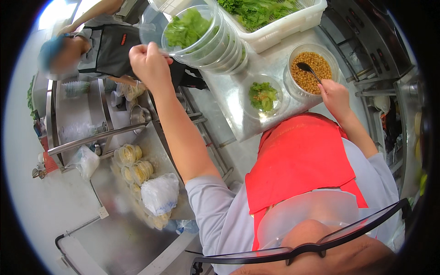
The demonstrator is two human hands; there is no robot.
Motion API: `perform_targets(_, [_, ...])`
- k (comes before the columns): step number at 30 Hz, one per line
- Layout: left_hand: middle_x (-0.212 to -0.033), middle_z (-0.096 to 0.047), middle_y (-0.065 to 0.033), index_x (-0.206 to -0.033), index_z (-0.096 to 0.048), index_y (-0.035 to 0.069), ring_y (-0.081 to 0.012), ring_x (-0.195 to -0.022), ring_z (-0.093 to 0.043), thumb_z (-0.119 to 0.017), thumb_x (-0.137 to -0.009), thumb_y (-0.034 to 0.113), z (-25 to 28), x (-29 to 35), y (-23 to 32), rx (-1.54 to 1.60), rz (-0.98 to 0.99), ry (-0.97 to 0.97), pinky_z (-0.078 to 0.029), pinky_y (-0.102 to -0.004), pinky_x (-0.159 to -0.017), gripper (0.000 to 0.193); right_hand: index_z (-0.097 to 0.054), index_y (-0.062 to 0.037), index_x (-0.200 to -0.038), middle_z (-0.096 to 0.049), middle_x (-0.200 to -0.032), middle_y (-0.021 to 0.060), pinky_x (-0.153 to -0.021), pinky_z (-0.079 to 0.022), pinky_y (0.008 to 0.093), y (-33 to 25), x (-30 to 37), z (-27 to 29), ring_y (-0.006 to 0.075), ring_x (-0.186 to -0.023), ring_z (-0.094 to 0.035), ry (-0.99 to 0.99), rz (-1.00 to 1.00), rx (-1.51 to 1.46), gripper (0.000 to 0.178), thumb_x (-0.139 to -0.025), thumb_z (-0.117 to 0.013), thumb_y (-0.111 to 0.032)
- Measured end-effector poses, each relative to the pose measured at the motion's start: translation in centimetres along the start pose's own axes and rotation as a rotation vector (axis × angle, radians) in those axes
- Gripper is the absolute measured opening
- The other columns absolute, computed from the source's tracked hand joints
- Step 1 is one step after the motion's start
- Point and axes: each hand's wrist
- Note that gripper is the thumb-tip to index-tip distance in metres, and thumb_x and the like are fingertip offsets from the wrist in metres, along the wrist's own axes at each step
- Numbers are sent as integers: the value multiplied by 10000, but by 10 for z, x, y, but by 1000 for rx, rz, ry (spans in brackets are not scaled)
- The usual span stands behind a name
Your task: The person places torn lettuce into clear plastic bowls and adds chickpeas using a black serving spoon. They repeat this process for multiple bowls, stacking the filled containers on a stainless steel counter.
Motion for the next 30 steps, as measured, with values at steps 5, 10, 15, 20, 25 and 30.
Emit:
perform_targets(5, [-632, -524, -51, -877, -437, 69, -106, -482, -480, -560, -944, 26, 35, 63, 7, 290, -101, 39, -367, -242, -422, 147, -684, -13, -880, -677, -791, 164, -625, -478, 452, 27, 12, -17, 348, -709, -652, -135, -149, -138, 238, -953, -655, -238])
perform_targets(10, [-629, -502, -16, -905, -437, 81, -91, -465, -488, -524, -939, -83, 54, 157, -31, 323, 63, -159, -383, -232, -432, 189, -723, 46, -951, -699, -745, 146, -616, -466, 351, 48, 15, -9, 193, -674, -645, -45, -413, -527, 261, -939, -679, -211])
perform_targets(15, [-662, -568, -35, -970, -431, 82, -97, -544, -533, -536, -1001, 16, 3, 232, -130, 306, 433, -372, -433, -247, -490, 128, -724, 67, -962, -710, -804, 57, -694, -468, 278, 43, 13, 23, 96, -758, -607, -19, -518, -743, 243, -961, -679, -172])
perform_targets(20, [-555, -568, -54, -929, -420, 63, -125, -462, -530, -599, -994, 109, -26, 259, -184, -33, 471, -333, -412, -307, -460, 196, -721, 45, -984, -714, -847, 96, -706, -474, 273, -2, 9, 40, 115, -774, -629, -100, -375, -881, 192, -964, -672, -140])
perform_targets(25, [-815, -648, -84, -1025, -520, 45, -124, -690, -601, -651, -1004, 213, -13, 211, -153, -285, 243, -203, -468, -292, -637, 214, -699, -3, -965, -682, -848, 172, -658, -502, 386, -25, 6, 23, 326, -759, -662, 65, -51, -384, 163, -962, -664, -162])
perform_targets(30, [-694, -626, -71, -958, -572, -41, -139, -547, -598, -605, -1028, 406, -4, 86, -76, 256, 167, -4, -468, -280, -533, 454, -636, -23, -857, -661, -835, 178, -642, -480, 473, -2, 11, 0, 411, -768, -628, -105, -90, -17, 226, -960, -643, -224])
Point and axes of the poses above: each hand's wrist, its own x-axis away from the middle knuckle, its own z-axis out of the back of the hand, y = z × x
